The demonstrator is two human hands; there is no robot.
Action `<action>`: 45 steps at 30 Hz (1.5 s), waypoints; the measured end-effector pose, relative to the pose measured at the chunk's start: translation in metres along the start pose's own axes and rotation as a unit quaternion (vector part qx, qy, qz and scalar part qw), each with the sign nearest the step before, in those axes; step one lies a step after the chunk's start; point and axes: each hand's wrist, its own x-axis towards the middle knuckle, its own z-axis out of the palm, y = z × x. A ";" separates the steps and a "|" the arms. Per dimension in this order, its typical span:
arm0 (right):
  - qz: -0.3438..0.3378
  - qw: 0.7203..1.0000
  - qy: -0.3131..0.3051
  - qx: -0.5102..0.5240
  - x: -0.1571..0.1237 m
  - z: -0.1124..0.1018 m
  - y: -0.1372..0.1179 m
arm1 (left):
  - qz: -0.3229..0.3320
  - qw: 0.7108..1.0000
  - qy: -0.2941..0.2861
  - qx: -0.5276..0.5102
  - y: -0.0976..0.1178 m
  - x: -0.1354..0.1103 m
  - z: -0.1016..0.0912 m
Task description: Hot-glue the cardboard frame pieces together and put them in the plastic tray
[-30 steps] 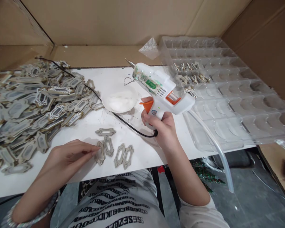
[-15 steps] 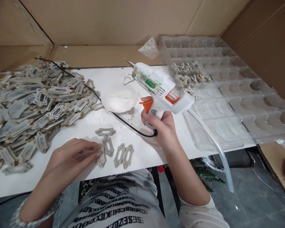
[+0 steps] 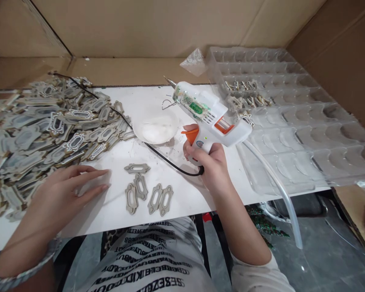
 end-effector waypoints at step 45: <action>-0.024 0.999 -0.023 0.039 0.002 -0.005 0.004 | -0.052 0.974 -0.027 -0.221 0.078 0.011 0.025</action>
